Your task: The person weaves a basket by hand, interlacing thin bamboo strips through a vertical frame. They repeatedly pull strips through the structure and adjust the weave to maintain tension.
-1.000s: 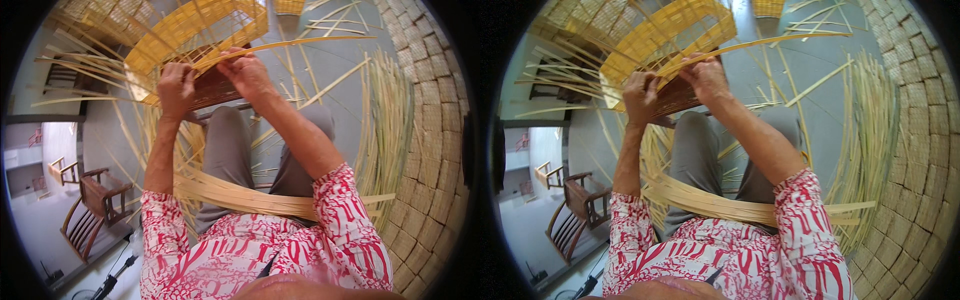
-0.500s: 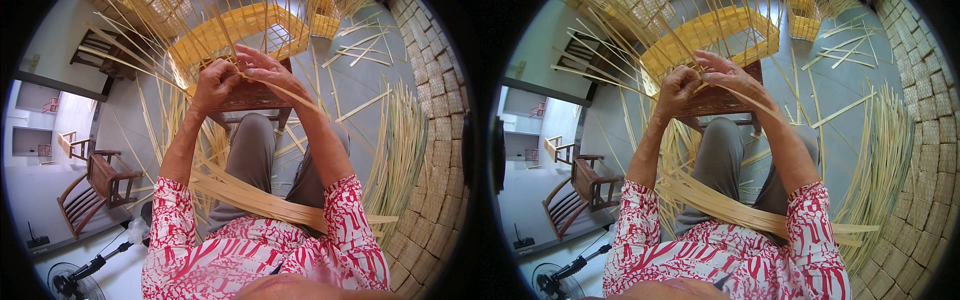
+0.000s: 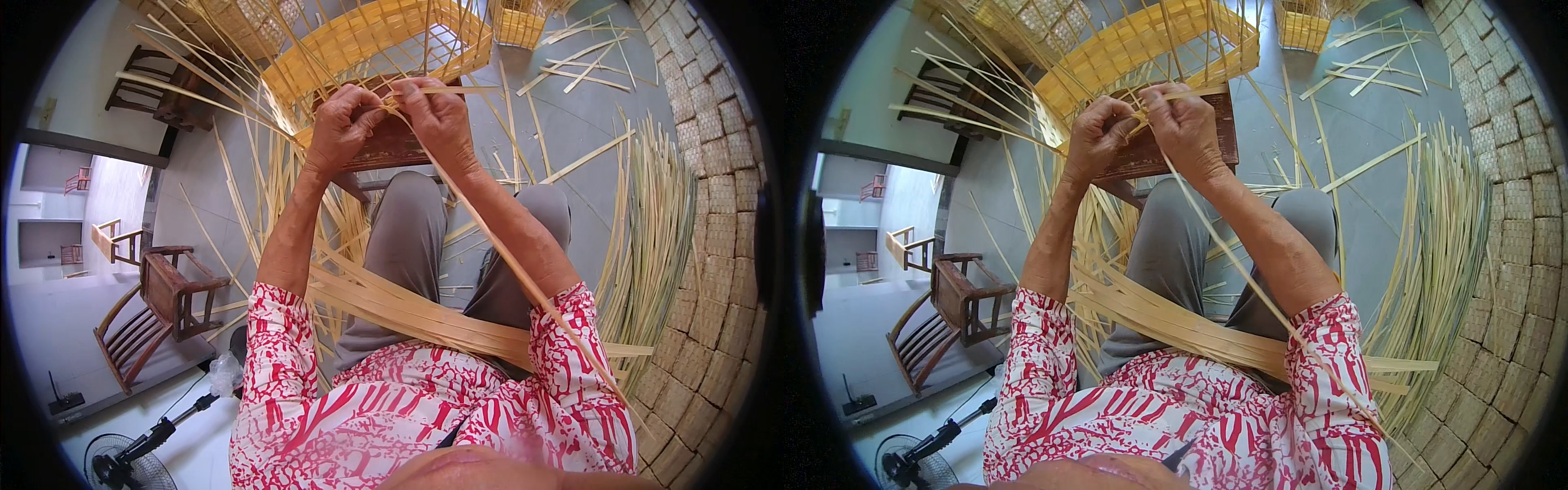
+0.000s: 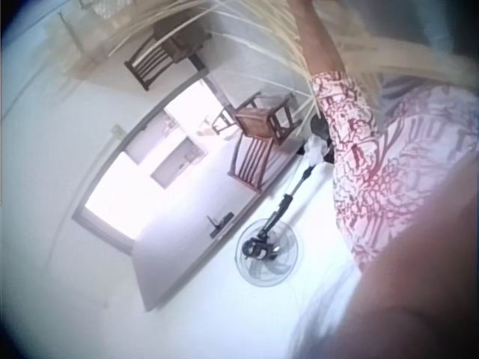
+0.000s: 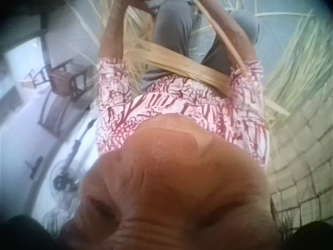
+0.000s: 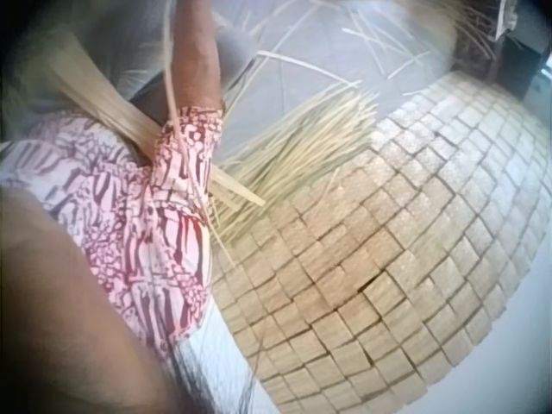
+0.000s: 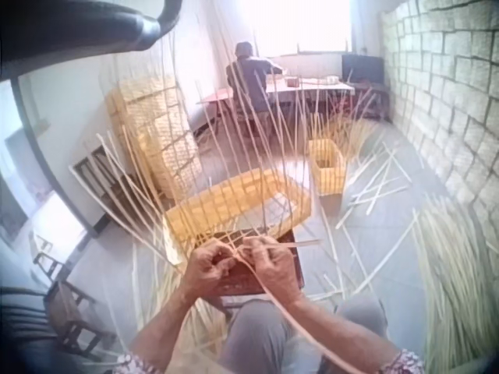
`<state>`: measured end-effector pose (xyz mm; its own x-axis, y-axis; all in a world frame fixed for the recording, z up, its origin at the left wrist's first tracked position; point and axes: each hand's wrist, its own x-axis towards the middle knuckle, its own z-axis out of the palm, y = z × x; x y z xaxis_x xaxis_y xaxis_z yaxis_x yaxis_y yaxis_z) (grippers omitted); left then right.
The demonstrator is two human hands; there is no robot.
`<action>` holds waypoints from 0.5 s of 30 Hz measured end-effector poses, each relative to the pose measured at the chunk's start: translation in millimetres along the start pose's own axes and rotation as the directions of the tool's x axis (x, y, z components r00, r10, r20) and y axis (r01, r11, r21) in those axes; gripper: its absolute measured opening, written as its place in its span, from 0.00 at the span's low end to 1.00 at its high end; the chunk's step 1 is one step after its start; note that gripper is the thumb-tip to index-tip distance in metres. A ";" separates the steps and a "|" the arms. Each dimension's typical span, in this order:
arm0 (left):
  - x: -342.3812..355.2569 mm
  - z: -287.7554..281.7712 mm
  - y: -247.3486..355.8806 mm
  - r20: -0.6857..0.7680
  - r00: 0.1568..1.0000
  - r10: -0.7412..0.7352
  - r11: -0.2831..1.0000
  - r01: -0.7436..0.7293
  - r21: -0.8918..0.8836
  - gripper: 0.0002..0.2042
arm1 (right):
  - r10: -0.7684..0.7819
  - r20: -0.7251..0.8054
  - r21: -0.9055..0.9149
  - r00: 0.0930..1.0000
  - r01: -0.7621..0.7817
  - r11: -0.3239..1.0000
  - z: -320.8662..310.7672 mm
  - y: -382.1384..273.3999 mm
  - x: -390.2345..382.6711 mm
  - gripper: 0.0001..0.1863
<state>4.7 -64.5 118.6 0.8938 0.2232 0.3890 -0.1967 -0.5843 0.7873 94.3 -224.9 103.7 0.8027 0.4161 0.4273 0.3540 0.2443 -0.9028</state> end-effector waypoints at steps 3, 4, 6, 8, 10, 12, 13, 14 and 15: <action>-0.9 2.6 1.6 -0.045 0.997 -0.064 0.996 0.061 -0.066 0.04 | 0.416 0.110 0.690 0.903 -0.370 0.622 -4.5 -1.3 -9.7 0.15; -0.5 5.1 2.4 -0.081 0.991 -0.110 0.991 0.103 -0.086 0.04 | 0.469 0.159 0.819 0.869 -0.382 0.429 -6.8 -2.9 -13.2 0.14; 1.6 12.0 -0.7 -0.180 0.976 -0.121 0.993 0.116 -0.037 0.04 | 0.644 0.186 0.859 0.742 -0.441 0.260 -0.9 -5.3 -16.0 0.13; 6.0 20.2 -6.5 -0.294 0.955 -0.033 0.992 0.068 0.109 0.04 | 0.677 0.185 0.885 0.712 -0.420 0.200 5.1 -15.9 -23.6 0.12; 8.1 25.7 2.8 -0.328 0.943 0.057 0.968 0.029 0.251 0.03 | 0.632 0.140 0.852 0.762 -0.418 0.315 6.8 -24.4 -27.6 0.13; 7.5 28.6 5.9 -0.329 0.936 0.122 0.943 -0.007 0.331 0.02 | 0.562 0.114 0.813 0.819 -0.402 0.422 6.9 -30.3 -32.2 0.15; 6.4 29.0 4.4 -0.309 0.938 0.156 0.914 -0.019 0.404 0.02 | 0.524 0.126 0.770 0.842 -0.417 0.484 8.0 -32.9 -34.0 0.15; 5.3 29.4 2.4 -0.287 0.939 0.188 0.880 -0.031 0.475 0.03 | 0.486 0.142 0.723 0.862 -0.426 0.544 10.0 -35.1 -35.6 0.16; 3.5 29.9 1.0 -0.263 0.940 0.217 0.840 -0.043 0.541 0.04 | 0.449 0.161 0.672 0.879 -0.431 0.602 12.0 -36.4 -37.0 0.16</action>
<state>19.7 -87.7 106.5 0.6917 0.2881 0.6622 0.0148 -0.9224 0.3859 46.0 -238.7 121.3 0.7870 0.6166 -0.0223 -0.4553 0.5560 -0.6954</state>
